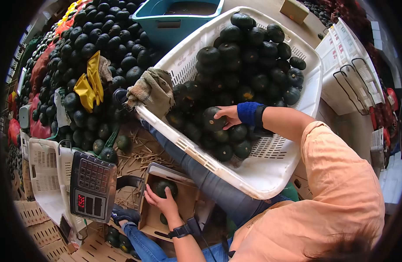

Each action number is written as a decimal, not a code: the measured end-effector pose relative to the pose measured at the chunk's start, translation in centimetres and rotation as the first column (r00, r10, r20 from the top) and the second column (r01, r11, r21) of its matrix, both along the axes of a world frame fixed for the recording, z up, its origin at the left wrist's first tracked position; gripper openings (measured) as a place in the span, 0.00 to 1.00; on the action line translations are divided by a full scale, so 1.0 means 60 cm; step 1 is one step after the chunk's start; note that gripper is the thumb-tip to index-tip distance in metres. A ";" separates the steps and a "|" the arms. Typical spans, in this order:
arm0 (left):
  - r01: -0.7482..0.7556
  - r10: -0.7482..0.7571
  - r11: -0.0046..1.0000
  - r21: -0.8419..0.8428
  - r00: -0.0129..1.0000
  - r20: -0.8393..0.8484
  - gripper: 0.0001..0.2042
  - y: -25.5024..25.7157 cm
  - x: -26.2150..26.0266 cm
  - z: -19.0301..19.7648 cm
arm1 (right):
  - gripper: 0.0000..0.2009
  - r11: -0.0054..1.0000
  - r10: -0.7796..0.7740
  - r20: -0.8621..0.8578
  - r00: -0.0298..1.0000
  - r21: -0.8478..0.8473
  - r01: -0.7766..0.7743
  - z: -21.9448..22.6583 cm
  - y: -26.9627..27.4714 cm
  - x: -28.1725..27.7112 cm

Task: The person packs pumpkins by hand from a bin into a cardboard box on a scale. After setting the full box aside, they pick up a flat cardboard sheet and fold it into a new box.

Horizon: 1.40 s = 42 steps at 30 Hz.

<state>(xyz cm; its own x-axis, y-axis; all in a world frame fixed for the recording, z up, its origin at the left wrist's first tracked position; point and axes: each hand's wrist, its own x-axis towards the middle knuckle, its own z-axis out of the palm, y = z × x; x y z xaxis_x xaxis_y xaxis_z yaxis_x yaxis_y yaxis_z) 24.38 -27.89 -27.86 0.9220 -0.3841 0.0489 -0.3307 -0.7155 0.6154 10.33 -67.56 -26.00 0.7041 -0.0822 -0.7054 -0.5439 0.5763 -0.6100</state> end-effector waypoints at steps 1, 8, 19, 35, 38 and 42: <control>0.011 -0.013 0.997 -0.073 1.000 -0.018 0.32 -0.003 -0.004 0.038 | 0.30 0.992 0.049 0.099 0.994 0.110 -0.060 0.035 0.003 0.004; -0.341 -0.674 0.287 -0.895 0.592 -0.441 0.42 -0.128 -0.126 0.284 | 0.41 0.913 0.407 0.667 0.623 -0.275 -0.302 0.333 0.147 0.001; -0.875 -0.659 0.239 -0.421 0.173 -0.732 0.34 0.027 -0.098 0.091 | 0.40 -0.319 0.467 -0.873 0.140 -0.313 -0.895 -0.051 0.036 -0.067; 0.041 -0.015 0.995 0.088 0.959 -0.281 0.32 0.013 -0.117 -0.059 | 0.32 0.951 0.290 -0.009 0.957 -0.112 -0.289 0.104 -0.022 -0.050; -0.005 0.011 1.000 0.030 0.980 -0.197 0.30 0.010 -0.127 -0.043 | 0.31 0.978 0.169 0.273 0.947 0.071 -0.195 0.137 0.001 -0.064; -0.455 0.427 0.871 0.186 0.888 0.172 0.31 0.070 -0.116 -0.027 | 0.31 0.982 0.018 0.359 0.933 0.171 -0.085 0.153 0.010 -0.075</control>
